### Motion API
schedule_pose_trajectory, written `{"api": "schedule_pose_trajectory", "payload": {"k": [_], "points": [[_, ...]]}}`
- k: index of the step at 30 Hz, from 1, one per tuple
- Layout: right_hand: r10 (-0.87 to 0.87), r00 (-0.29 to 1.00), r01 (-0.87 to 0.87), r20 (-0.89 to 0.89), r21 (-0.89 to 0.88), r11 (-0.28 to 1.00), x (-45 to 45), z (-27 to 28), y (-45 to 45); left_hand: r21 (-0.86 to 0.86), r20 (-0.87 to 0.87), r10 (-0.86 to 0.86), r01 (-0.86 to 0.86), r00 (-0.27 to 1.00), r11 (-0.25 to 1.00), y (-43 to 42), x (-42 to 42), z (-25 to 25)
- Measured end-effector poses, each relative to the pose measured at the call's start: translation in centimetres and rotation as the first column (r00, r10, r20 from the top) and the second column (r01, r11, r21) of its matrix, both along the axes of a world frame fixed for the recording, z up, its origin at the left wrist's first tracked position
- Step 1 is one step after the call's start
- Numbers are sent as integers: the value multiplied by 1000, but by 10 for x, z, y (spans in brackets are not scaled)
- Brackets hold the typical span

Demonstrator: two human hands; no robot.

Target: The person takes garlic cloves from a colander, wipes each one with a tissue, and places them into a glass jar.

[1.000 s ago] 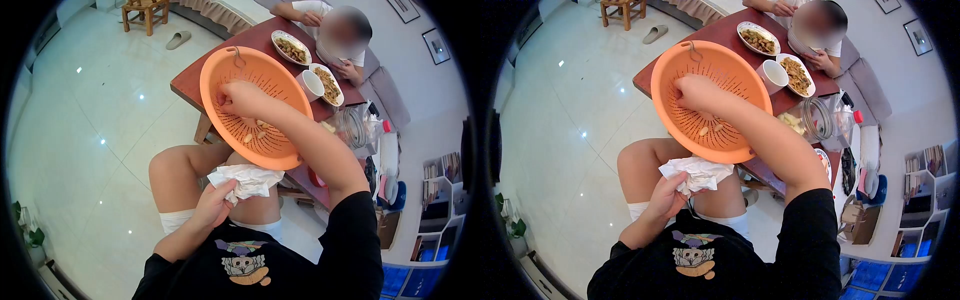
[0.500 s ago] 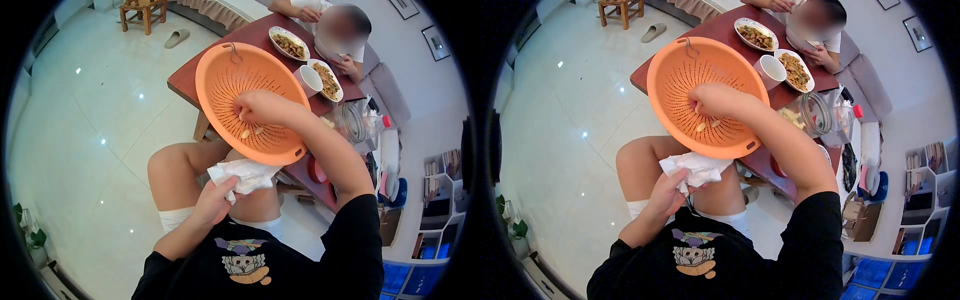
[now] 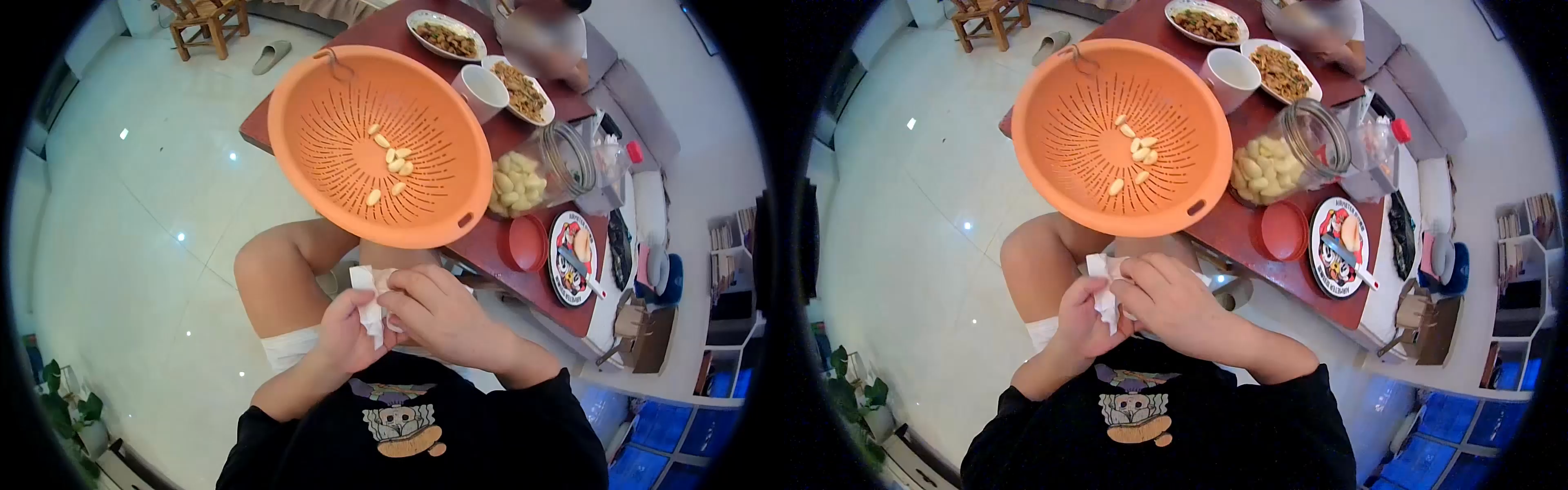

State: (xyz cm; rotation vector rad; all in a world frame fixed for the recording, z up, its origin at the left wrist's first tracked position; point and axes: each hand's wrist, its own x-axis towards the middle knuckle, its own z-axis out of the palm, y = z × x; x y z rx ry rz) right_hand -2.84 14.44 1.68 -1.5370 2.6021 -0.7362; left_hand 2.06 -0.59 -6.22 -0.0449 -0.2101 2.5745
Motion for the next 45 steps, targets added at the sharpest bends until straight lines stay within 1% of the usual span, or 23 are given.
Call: {"api": "schedule_pose_trajectory", "payload": {"k": [3, 4, 7, 8, 11, 12, 15, 16, 19, 20, 23, 24, 27, 28, 29, 31, 32, 34, 36, 37, 39, 41, 45], "points": [[8, 996, 7, 90, -168, 986, 2, -3, 13, -152, 127, 13, 7, 992, 988, 10, -1, -7], [-54, 995, 69, 83, -188, 980, 2, -3, 24, -260, 180, 14, 34, 983, 965, 14, -4, 0], [-331, 930, 364, 161, -265, 893, 4, -17, 50, -423, 74, 37, -2, 997, 906, 21, -7, 2], [-379, 905, 420, 195, -253, 872, 5, -21, 54, -429, 30, 46, -29, 999, 903, 22, -7, -1], [-300, 837, 426, 457, -202, 882, 11, -36, 60, -587, 30, 76, -44, 997, 808, 33, -10, -4], [-270, 849, 405, 454, -230, 885, 11, -40, 59, -663, 37, 93, -45, 995, 748, 36, -12, 6], [-233, 919, 337, 318, -331, 881, 11, -43, 50, -588, -3, 5, -6, 1000, 809, 31, -11, -3], [-259, 921, 355, 290, -359, 863, 13, -42, 45, -838, -100, 154, -167, 983, 519, 48, -10, -1], [-240, 952, 297, 189, -380, 876, 11, -51, 46, -848, -172, 96, -197, 980, 491, 47, -9, -11], [-264, 948, 313, 180, -363, 878, 11, -53, 48, -634, -234, 11, -161, 972, 757, 35, -12, -28], [-164, 716, 609, 679, -492, 623, 13, -72, 52, -533, 64, 104, -54, 992, 844, 42, -18, -8], [-178, 752, 593, 634, -535, 601, 5, -70, 53, -348, -7, 50, -49, 999, 936, 38, -23, -11], [90, 592, 732, 801, -581, 357, -2, -77, 50, -452, 63, 56, -21, 996, 892, 39, -25, 1], [43, 616, 702, 787, -573, 424, 1, -76, 51, -474, 160, 96, -9, 982, 880, 40, -24, 2], [-18, 734, 573, 679, -606, 552, 0, -77, 52, -460, 163, 99, -14, 982, 888, 40, -24, 0], [-67, 916, 295, 396, -552, 780, -5, -76, 53, -430, 169, 102, -20, 980, 903, 39, -22, -10], [-83, 962, 212, 261, -519, 828, -8, -73, 50, -423, 161, 83, -7, 984, 906, 37, -20, -21], [-250, 955, 294, 158, -429, 854, -5, -69, 38, -405, 137, 35, 24, 990, 914, 36, -17, -32], [-369, 929, 355, 23, -338, 872, -6, -61, 31, -488, 121, 83, -14, 989, 873, 42, -14, -26], [-332, 942, 330, 56, -349, 877, -6, -63, 31, -527, 113, 107, -32, 988, 849, 45, -14, -21], [-247, 961, 275, 123, -377, 884, -8, -73, 32, -486, 99, 60, -4, 993, 874, 43, -13, -24], [-263, 960, 280, 97, -369, 886, -6, -80, 35, -471, 162, 43, 39, 986, 881, 41, -11, -16], [-269, 960, 279, 79, -364, 889, -12, -75, 41, -362, 45, -17, 32, 999, 932, 41, -12, -19]]}}
